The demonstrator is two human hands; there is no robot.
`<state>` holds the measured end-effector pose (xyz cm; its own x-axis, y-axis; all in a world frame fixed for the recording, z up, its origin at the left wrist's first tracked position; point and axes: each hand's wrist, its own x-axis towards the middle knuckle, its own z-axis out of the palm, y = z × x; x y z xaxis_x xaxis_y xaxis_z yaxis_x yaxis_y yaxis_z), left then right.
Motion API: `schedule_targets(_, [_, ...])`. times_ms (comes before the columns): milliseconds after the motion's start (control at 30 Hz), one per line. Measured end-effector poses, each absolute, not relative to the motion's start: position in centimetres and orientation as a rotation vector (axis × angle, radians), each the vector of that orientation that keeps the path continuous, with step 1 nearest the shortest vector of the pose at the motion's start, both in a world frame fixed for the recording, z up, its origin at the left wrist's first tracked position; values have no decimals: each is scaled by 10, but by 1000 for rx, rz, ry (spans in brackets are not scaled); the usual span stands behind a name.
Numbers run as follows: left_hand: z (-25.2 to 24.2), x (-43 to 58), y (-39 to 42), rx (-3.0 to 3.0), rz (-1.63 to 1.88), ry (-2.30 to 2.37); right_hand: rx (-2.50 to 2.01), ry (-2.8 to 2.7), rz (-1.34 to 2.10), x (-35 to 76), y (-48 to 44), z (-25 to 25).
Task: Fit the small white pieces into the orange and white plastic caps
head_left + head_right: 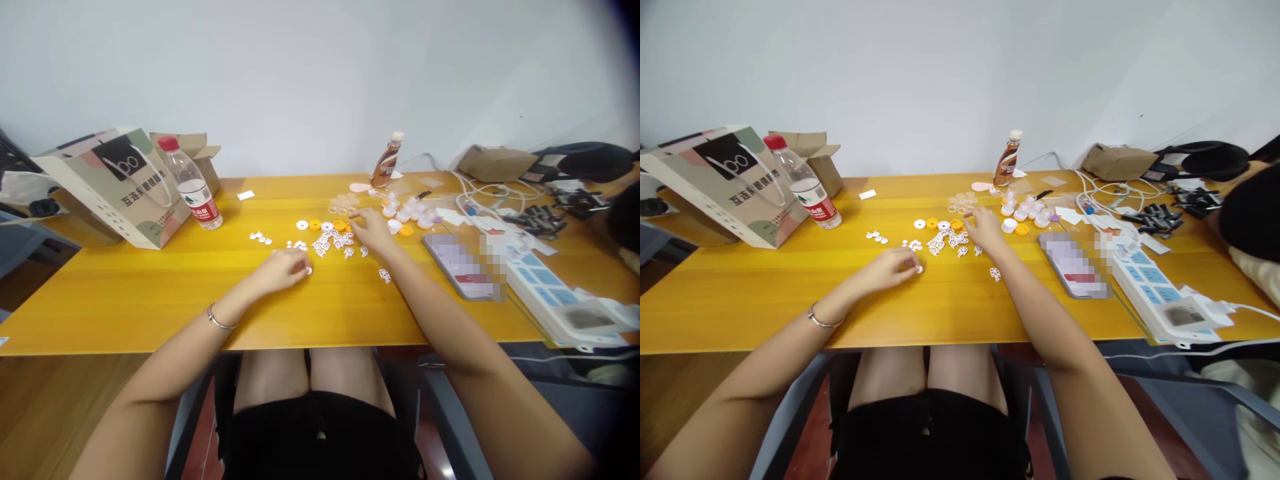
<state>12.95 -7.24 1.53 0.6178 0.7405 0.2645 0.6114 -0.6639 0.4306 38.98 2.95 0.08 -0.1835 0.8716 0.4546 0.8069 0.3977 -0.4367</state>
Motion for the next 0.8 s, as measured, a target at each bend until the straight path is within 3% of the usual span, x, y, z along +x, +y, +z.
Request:
schedule_targets(133, [8, 143, -79, 2505, 545, 1035, -1549, -2037, 231, 398, 34, -3])
schedule_targets(367, [4, 127, -37, 2344, 861, 1347, -1590, -2003, 395, 404, 37, -9])
schedule_targets(600, [-2, 129, 30, 2459, 722, 1600, -1593, -2029, 373, 407, 33, -8])
schedule_targets(800, [-5, 142, 42, 2320, 667, 1723, -1607, -2041, 363, 408, 32, -9])
